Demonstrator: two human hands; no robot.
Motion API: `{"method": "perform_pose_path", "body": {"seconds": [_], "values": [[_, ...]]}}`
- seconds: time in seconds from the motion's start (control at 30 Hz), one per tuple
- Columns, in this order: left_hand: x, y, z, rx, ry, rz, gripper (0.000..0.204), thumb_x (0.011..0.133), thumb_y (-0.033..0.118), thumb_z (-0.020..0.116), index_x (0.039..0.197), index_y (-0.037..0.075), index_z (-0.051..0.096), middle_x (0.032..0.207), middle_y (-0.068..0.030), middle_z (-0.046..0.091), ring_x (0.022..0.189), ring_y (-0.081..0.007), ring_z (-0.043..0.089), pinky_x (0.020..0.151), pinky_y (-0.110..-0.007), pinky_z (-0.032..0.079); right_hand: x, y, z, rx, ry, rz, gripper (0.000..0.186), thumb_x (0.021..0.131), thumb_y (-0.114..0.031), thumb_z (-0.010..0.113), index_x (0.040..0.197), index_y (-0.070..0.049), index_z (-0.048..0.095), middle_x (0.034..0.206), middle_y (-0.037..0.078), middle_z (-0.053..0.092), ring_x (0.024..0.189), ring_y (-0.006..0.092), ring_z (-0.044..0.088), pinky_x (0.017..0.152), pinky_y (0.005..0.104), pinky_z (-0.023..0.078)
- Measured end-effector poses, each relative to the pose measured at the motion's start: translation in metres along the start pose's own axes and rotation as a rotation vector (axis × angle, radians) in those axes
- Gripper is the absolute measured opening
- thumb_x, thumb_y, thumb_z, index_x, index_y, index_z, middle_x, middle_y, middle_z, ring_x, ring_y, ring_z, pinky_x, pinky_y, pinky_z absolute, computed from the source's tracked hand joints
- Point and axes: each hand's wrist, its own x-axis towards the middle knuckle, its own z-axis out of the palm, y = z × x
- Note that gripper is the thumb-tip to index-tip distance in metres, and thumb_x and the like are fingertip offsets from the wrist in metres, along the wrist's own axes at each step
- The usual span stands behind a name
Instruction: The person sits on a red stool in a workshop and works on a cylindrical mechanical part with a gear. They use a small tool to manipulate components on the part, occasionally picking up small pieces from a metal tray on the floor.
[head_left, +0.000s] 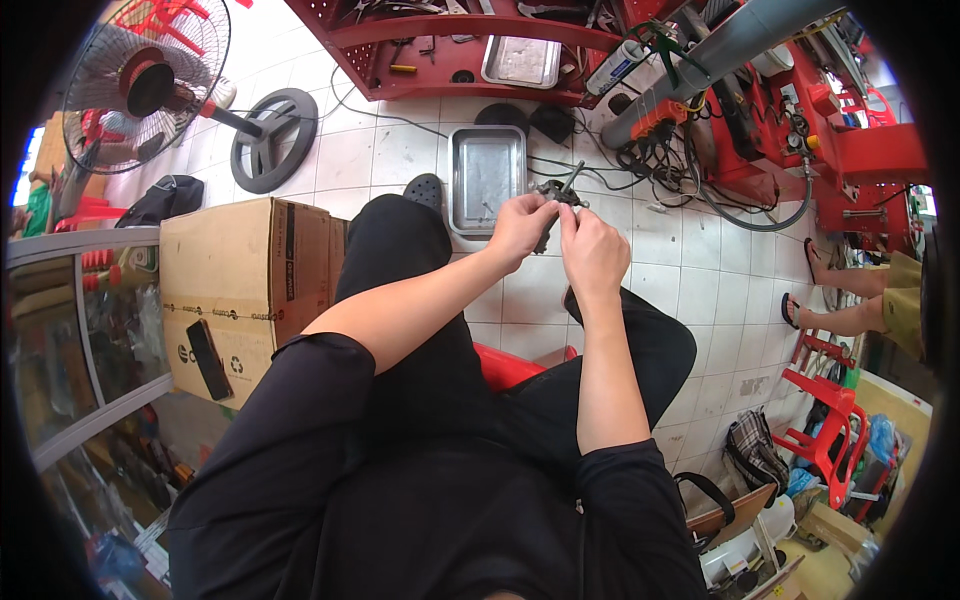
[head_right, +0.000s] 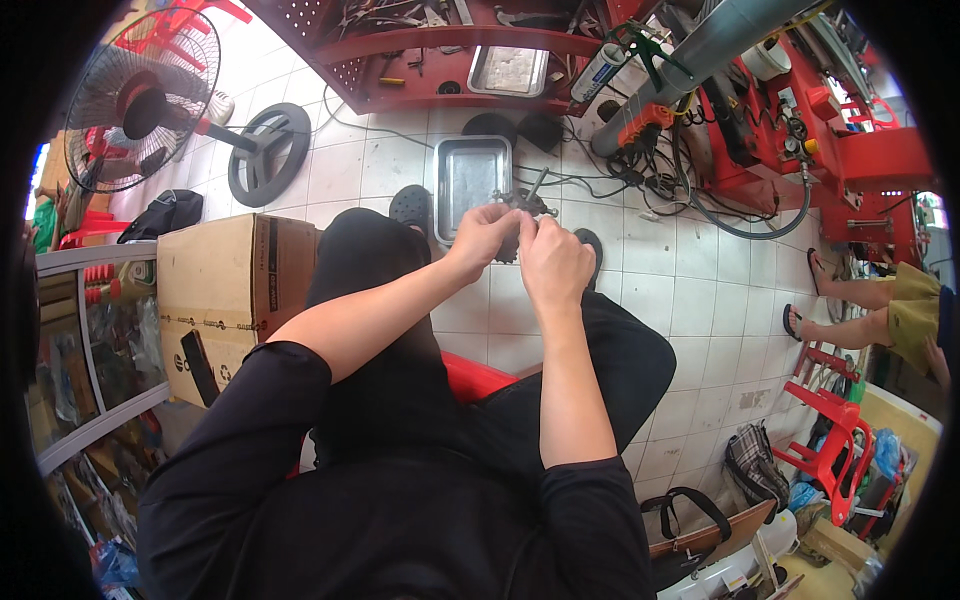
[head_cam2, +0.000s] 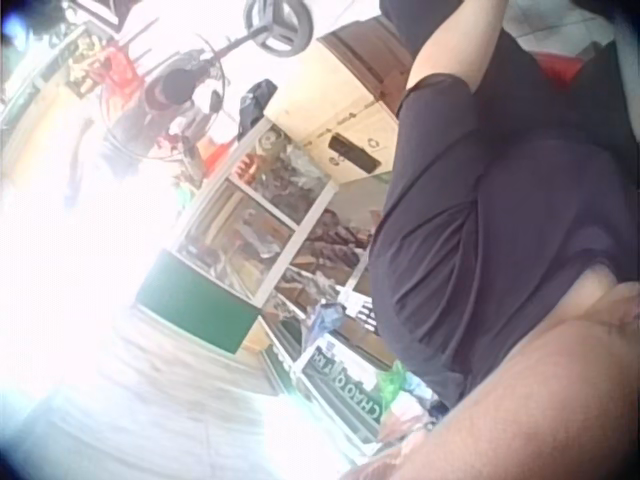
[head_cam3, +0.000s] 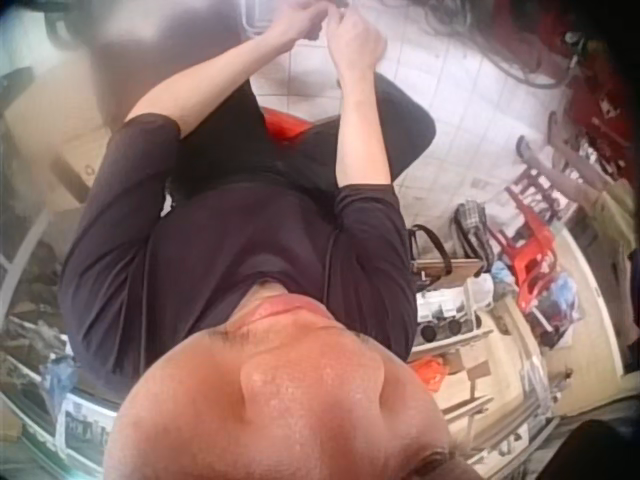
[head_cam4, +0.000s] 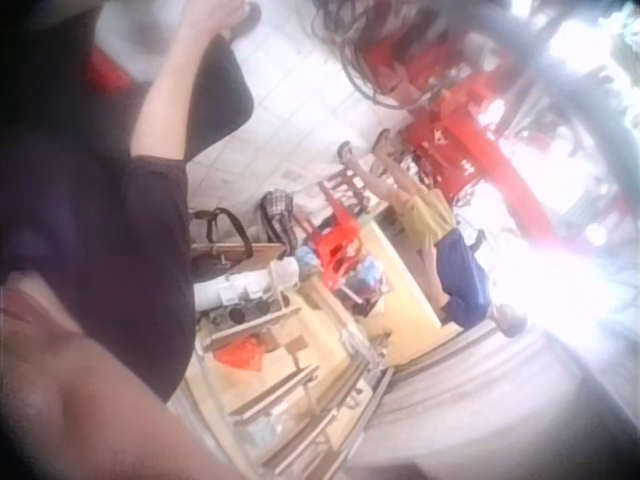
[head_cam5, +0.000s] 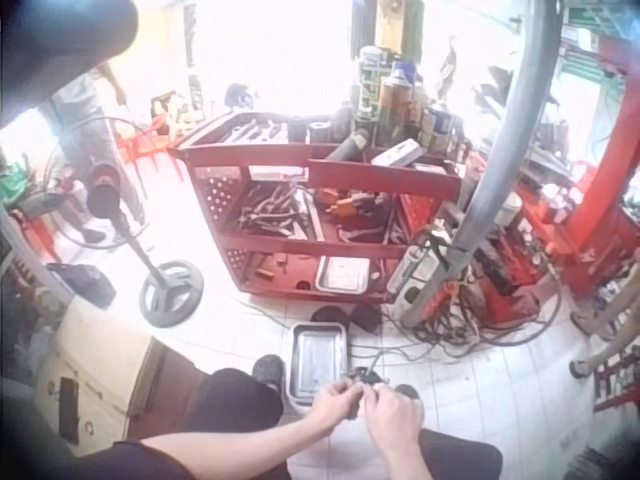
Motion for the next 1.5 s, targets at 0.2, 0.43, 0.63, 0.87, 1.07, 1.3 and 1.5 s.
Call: {"method": "perform_pose_path", "body": {"seconds": [0.2, 0.43, 0.63, 0.87, 1.07, 1.3, 1.5], "values": [[-0.002, 0.005, 0.002, 0.006, 0.038, 0.023, 0.018, 0.086, 0.019, 0.061, 0.084, 0.002, 0.062, 0.072, 0.001, 0.059, 0.062, -0.0049, 0.048, 0.053, -0.021, 0.038, 0.0, 0.006, 0.008, 0.124, 0.18, -0.141, 0.024, 0.085, -0.03, 0.057, 0.085, -0.005, 0.056, 0.064, 0.012, 0.063, 0.059, 0.03, 0.062, 0.058, 0.0389, 0.044], [-0.007, 0.011, 0.009, 0.085, 0.088, 0.058, 0.02, 0.085, 0.019, 0.062, 0.077, 0.001, 0.062, 0.067, 0.002, 0.056, 0.058, -0.0043, 0.044, 0.049, -0.023, 0.035, -0.001, -0.002, 0.007, 0.035, 0.123, -0.043, 0.026, 0.086, -0.028, 0.056, 0.078, -0.004, 0.056, 0.065, 0.013, 0.063, 0.063, 0.0326, 0.062, 0.06, 0.0427, 0.047], [0.001, -0.002, 0.002, 0.118, 0.074, 0.081, 0.019, 0.086, 0.02, 0.061, 0.081, 0.001, 0.063, 0.07, 0.002, 0.058, 0.061, -0.004, 0.046, 0.051, -0.021, 0.036, 0.0, -0.003, 0.008, 0.033, 0.084, 0.041, 0.035, 0.089, -0.034, 0.049, 0.074, -0.005, 0.062, 0.062, 0.017, 0.063, 0.058, 0.0319, 0.063, 0.06, 0.0417, 0.048], [-0.004, 0.009, 0.006, 0.065, 0.068, 0.034, 0.02, 0.087, 0.02, 0.06, 0.08, 0.002, 0.062, 0.069, 0.0027, 0.056, 0.061, -0.0044, 0.044, 0.052, -0.022, 0.035, -0.004, -0.007, -0.01, 0.131, 0.142, 0.023, 0.037, 0.089, -0.036, 0.047, 0.082, -0.003, 0.062, 0.073, 0.02, 0.065, 0.066, 0.0337, 0.064, 0.062, 0.043, 0.049], [-0.007, 0.011, 0.006, 0.114, 0.081, 0.097, 0.02, 0.088, 0.019, 0.059, 0.074, 0.004, 0.06, 0.066, 0.0044, 0.053, 0.058, -0.0041, 0.041, 0.05, -0.022, 0.033, -0.002, 0.0, 0.002, 0.038, 0.053, -0.074, 0.036, 0.086, -0.037, 0.05, 0.08, -0.004, 0.061, 0.071, 0.017, 0.065, 0.064, 0.0323, 0.064, 0.059, 0.043, 0.048], [-0.001, 0.002, 0.006, 0.056, 0.041, 0.079, 0.02, 0.088, 0.017, 0.058, 0.073, 0.006, 0.059, 0.066, 0.0043, 0.054, 0.059, -0.0035, 0.044, 0.052, -0.021, 0.035, -0.003, -0.008, -0.016, 0.073, 0.049, 0.037, 0.029, 0.084, -0.033, 0.056, 0.082, -0.004, 0.058, 0.071, 0.015, 0.064, 0.066, 0.0328, 0.063, 0.061, 0.0429, 0.048], [0.001, 0.002, 0.006, 0.113, 0.055, 0.082, 0.018, 0.088, 0.016, 0.058, 0.075, 0.005, 0.059, 0.069, 0.0025, 0.056, 0.061, -0.0051, 0.047, 0.055, -0.022, 0.039, -0.003, 0.001, -0.004, 0.039, 0.071, -0.026, 0.026, 0.086, -0.029, 0.055, 0.088, -0.003, 0.052, 0.071, 0.013, 0.064, 0.067, 0.0297, 0.064, 0.064, 0.0417, 0.046]]}}
